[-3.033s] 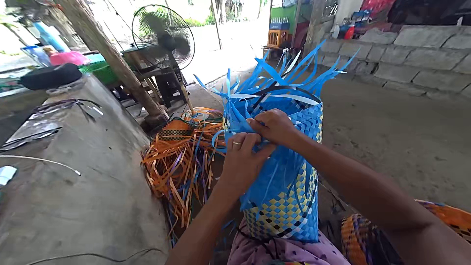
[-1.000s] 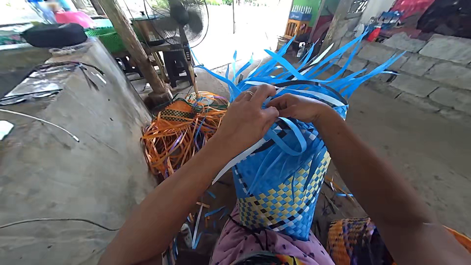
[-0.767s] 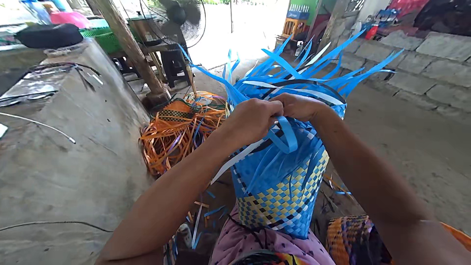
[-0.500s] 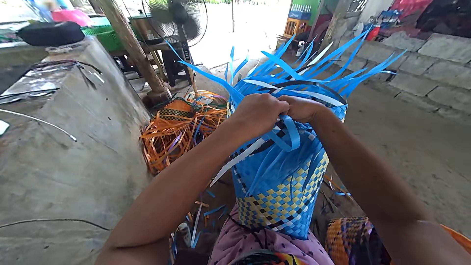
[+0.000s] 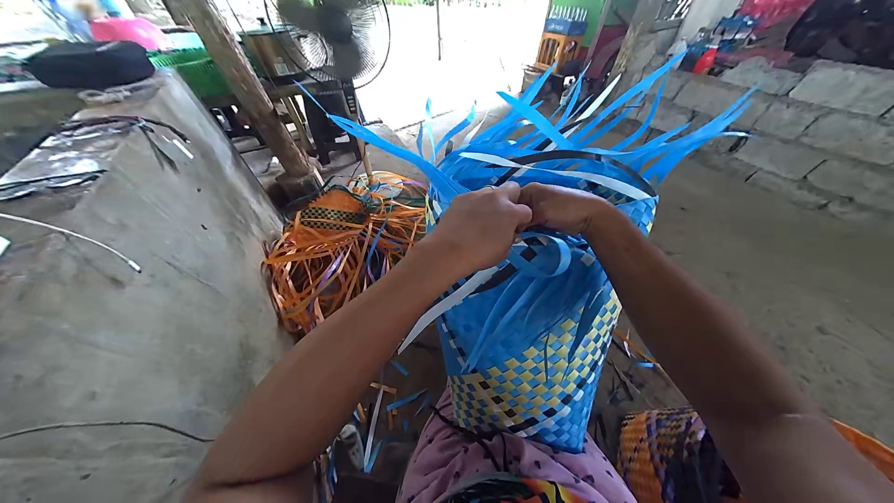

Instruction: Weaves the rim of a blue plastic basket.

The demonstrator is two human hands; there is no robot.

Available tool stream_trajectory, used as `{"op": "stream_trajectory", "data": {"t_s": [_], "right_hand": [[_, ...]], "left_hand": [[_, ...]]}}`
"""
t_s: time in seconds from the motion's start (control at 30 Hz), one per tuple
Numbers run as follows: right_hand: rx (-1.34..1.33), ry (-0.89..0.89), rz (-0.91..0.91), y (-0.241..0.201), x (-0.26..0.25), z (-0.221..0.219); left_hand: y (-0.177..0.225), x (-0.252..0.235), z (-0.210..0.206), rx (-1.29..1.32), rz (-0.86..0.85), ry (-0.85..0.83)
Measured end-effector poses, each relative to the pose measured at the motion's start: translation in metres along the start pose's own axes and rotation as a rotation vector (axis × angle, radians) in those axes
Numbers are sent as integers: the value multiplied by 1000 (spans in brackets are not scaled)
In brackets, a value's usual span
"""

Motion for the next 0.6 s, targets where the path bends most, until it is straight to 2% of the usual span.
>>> {"op": "stream_trajectory", "data": {"t_s": [0.1,0.2,0.23,0.4,0.5,0.6], "right_hand": [[43,0,-23,7,4,5],[119,-7,-14,23,0,6],[128,-6,-4,27,-3,6],[168,-16,57,18,-2,3],[156,1,93,13,7,5],[131,24,103,21,15,16]], "left_hand": [[-9,22,6,-11,62,160],[-22,43,-10,-69,294,85],[-24,45,-16,-77,325,92],[-26,56,-33,159,184,339],[-37,84,-48,342,120,398],[-54,129,-66,406,111,397]]}}
Point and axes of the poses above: each hand's wrist, its own x-axis away from the middle knuckle, its own z-axis out of the back of the hand, y = z × x, the point moved 10 cm from there along -x, towards the middle knuckle, and after that the axes turned 4 degrees about x, right-handed, at the moved point
